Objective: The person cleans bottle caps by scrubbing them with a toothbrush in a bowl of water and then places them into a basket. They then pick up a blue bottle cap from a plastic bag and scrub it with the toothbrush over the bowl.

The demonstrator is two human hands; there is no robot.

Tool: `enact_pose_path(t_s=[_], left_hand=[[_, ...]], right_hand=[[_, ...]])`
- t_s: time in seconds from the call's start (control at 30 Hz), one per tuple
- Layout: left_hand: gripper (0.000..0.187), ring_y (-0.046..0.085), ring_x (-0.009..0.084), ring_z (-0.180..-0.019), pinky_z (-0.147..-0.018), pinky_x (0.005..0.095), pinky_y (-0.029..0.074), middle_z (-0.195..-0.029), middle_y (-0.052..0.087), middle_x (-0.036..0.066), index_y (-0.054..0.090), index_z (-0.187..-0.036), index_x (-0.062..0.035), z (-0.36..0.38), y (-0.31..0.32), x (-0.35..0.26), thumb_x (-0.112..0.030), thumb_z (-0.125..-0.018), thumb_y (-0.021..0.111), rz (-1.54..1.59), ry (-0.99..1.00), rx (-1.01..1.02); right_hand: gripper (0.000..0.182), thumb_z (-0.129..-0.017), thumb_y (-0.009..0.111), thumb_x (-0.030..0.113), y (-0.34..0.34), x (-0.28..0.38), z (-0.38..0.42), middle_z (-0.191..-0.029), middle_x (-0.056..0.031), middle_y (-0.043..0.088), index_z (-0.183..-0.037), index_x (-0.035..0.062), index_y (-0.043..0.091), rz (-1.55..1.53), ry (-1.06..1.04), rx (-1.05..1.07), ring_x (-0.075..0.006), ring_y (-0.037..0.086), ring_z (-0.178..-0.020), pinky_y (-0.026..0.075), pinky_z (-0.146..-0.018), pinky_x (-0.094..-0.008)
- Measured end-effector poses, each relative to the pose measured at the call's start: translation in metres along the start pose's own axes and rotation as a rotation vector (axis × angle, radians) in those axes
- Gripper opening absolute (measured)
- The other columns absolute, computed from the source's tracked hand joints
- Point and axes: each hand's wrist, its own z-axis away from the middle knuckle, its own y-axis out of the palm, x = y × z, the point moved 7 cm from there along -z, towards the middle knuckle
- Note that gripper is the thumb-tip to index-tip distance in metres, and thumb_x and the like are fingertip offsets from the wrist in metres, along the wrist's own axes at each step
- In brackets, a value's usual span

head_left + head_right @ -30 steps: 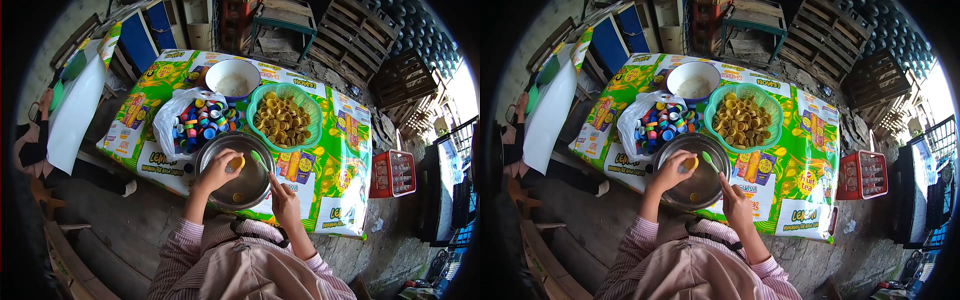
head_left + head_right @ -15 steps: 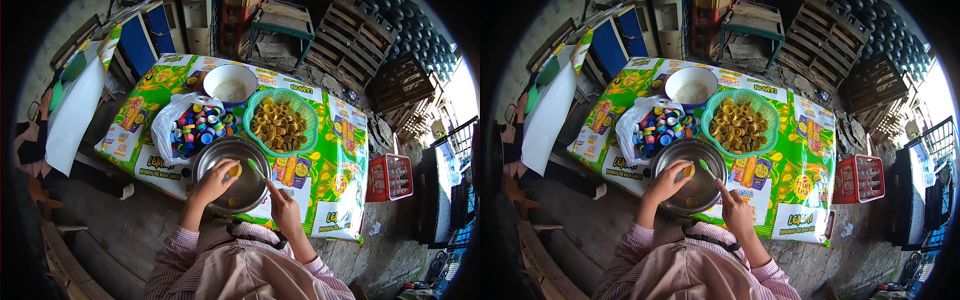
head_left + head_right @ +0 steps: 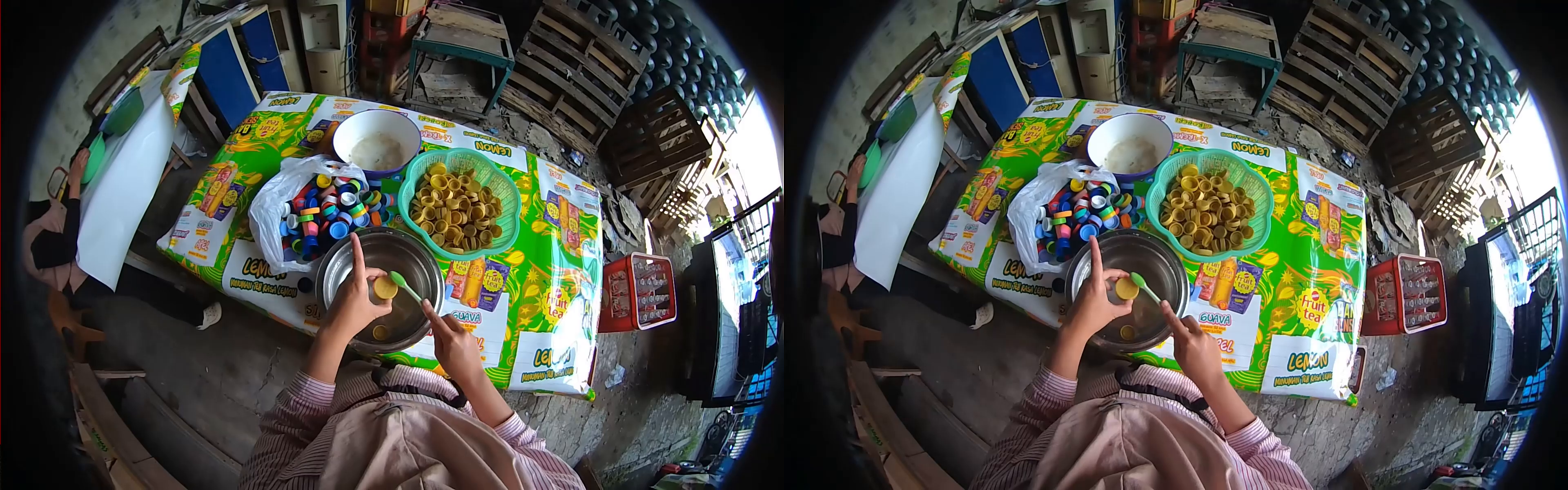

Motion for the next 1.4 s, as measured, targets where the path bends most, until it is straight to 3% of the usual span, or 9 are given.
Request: enact_pose_path(t_s=[0.2, 0.27, 0.6, 0.67, 0.8, 0.87, 0.93, 1.13, 1.4], left_hand=[[0.12, 0.062, 0.0291, -0.089, -0.082, 0.0358, 0.049, -0.097, 0.063, 0.015, -0.02, -0.14, -0.0117, 0.001, 0.002, -0.001, 0.0, -0.063, 0.071, -0.025, -0.029, 0.026], [0.12, 0.062, 0.029, -0.089, -0.082, 0.0359, 0.049, -0.096, 0.063, 0.015, -0.02, -0.14, -0.0113, 0.004, 0.002, -0.003, 0.0, -0.063, 0.071, -0.004, -0.026, 0.013], [0.121, 0.063, 0.0234, -0.09, -0.082, 0.0328, 0.051, -0.099, 0.063, 0.016, -0.023, -0.139, -0.0103, 0.007, -0.012, 0.001, -0.001, -0.065, 0.073, 0.077, 0.035, -0.076], [0.122, 0.063, 0.0232, -0.09, -0.082, 0.0332, 0.051, -0.099, 0.063, 0.016, -0.024, -0.139, -0.0108, 0.006, -0.01, -0.003, 0.0, -0.065, 0.073, 0.043, 0.058, -0.045], [0.105, 0.06, 0.0198, -0.095, -0.084, 0.0315, 0.05, -0.11, 0.058, 0.013, -0.009, -0.144, -0.0126, 0.011, -0.001, 0.015, 0.001, -0.073, 0.068, 0.345, 0.023, 0.034], [0.068, 0.058, 0.0165, -0.101, -0.089, 0.0299, 0.048, -0.123, 0.05, 0.009, 0.027, -0.141, -0.0115, 0.011, 0.007, 0.026, -0.004, -0.083, 0.062, 0.643, -0.061, 0.181], [0.057, 0.052, 0.0187, -0.112, -0.095, 0.0316, 0.044, -0.131, 0.044, 0.011, 0.033, -0.139, -0.012, 0.01, 0.005, 0.02, -0.004, -0.087, 0.056, 0.766, 0.036, 0.268], [0.047, 0.038, 0.0295, -0.128, -0.1, 0.0357, 0.04, -0.141, 0.032, 0.017, 0.033, -0.138, -0.0103, 0.014, -0.008, -0.005, -0.004, -0.092, 0.045, 1.198, 0.038, 0.316], [0.047, 0.037, 0.0297, -0.128, -0.103, 0.0378, 0.037, -0.141, 0.033, 0.016, 0.035, -0.136, -0.0095, 0.008, -0.017, -0.019, 0.0, -0.091, 0.045, 0.976, 0.171, 0.289]], right_hand=[[0.051, -0.085, 0.052, 0.004, 0.01, 0.006, 0.005, -0.069, -0.0097, 0.051, -0.133, 0.0189, 0.044, 0.076, -0.093, 0.087, -0.0279, 0.054, -0.054, 0.045, -0.049, -0.0393], [0.062, -0.081, 0.054, 0.007, 0.008, -0.009, 0.0, -0.075, -0.0079, 0.052, -0.137, 0.0245, 0.037, 0.056, 0.026, -0.003, -0.0274, 0.056, -0.051, 0.047, -0.045, -0.0392], [0.051, -0.082, 0.055, -0.001, 0.004, 0.015, 0.015, -0.068, -0.0131, 0.052, -0.13, 0.014, 0.047, -0.083, -0.141, 0.007, -0.0289, 0.053, -0.055, 0.044, -0.052, -0.0406], [0.051, -0.082, 0.055, 0.0, 0.01, 0.0, 0.012, -0.068, -0.0131, 0.052, -0.13, 0.0153, 0.048, -0.117, -0.026, -0.051, -0.0293, 0.054, -0.055, 0.044, -0.051, -0.0403], [0.046, -0.085, 0.053, 0.003, -0.011, -0.005, 0.005, -0.069, -0.0151, 0.053, -0.129, 0.0158, 0.049, -0.077, 0.062, -0.083, -0.0319, 0.055, -0.057, 0.044, -0.053, -0.0418], [0.045, -0.085, 0.052, 0.002, -0.011, -0.003, 0.008, -0.07, -0.0159, 0.054, -0.129, 0.0142, 0.049, -0.115, 0.049, -0.078, -0.0327, 0.055, -0.058, 0.045, -0.054, -0.0416], [0.045, -0.085, 0.052, 0.001, -0.013, -0.002, 0.011, -0.072, -0.0168, 0.056, -0.128, 0.0126, 0.049, -0.151, 0.033, -0.067, -0.0334, 0.056, -0.059, 0.045, -0.055, -0.0415], [0.049, -0.083, 0.054, -0.001, -0.042, 0.014, 0.016, -0.067, -0.0131, 0.051, -0.13, 0.0123, 0.048, -0.212, 0.005, -0.179, -0.0284, 0.052, -0.056, 0.042, -0.052, -0.038], [0.055, -0.08, 0.056, -0.002, -0.054, 0.029, 0.012, -0.073, -0.0073, 0.055, -0.13, 0.0167, 0.048, -0.119, -0.049, -0.168, -0.0235, 0.055, -0.056, 0.045, -0.049, -0.0363]])
